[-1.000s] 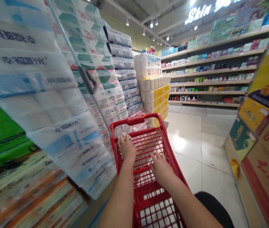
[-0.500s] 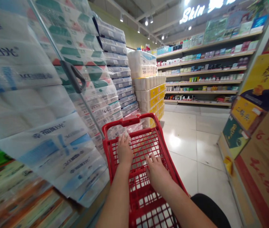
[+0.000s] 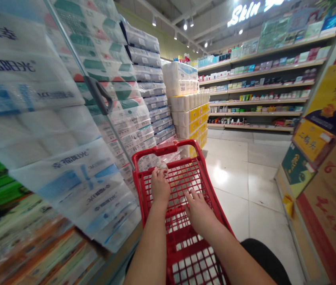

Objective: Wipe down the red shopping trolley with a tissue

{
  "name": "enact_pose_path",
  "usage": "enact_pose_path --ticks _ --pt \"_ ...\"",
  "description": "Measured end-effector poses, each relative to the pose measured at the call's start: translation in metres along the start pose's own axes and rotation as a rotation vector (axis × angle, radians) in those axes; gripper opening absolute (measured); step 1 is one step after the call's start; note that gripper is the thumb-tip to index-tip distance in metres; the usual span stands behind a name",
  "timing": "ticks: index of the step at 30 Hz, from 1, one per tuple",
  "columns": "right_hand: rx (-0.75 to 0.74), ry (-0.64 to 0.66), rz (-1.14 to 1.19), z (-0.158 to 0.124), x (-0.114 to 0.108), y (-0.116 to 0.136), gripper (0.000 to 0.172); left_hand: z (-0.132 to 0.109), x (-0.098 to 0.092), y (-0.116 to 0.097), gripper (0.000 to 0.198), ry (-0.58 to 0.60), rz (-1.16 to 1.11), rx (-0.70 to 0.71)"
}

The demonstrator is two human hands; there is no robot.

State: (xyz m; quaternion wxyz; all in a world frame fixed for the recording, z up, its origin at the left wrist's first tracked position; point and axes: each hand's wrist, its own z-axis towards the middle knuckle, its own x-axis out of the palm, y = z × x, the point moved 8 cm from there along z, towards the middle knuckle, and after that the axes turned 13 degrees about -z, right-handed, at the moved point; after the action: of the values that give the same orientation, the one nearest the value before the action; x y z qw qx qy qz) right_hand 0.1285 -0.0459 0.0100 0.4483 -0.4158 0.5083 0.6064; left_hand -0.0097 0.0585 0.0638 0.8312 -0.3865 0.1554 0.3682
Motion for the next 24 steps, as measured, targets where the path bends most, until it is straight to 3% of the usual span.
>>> enact_pose_path --ticks 2,7,11,13,16,19,24 --pt "0.0 0.006 -0.002 -0.001 0.0 0.0 0.051 0.0 -0.009 0.007 0.037 -0.099 0.004 -0.059" --pt "-0.022 -0.027 -0.004 -0.002 -0.003 0.002 0.049 -0.008 -0.001 0.003 0.048 0.002 0.229 -0.122" --pt "-0.022 -0.016 -0.004 -0.002 -0.003 0.001 0.049 -0.011 -0.002 0.006 0.063 -0.036 0.339 -0.188" --pt "-0.019 -0.013 -0.005 -0.002 -0.003 0.001 0.049 -0.008 -0.007 0.013 0.061 -0.071 0.324 -0.211" --pt "-0.016 -0.022 -0.009 -0.002 -0.004 0.002 0.049 -0.002 -0.015 0.019 0.042 -0.123 0.242 -0.178" --pt "-0.031 -0.02 -0.021 -0.002 -0.005 0.004 0.05 0.001 -0.005 0.009 0.028 -0.018 0.117 -0.078" --pt "-0.018 0.008 -0.018 0.0 -0.003 0.003 0.05 -0.016 0.044 -0.04 0.034 0.337 -0.074 0.111"
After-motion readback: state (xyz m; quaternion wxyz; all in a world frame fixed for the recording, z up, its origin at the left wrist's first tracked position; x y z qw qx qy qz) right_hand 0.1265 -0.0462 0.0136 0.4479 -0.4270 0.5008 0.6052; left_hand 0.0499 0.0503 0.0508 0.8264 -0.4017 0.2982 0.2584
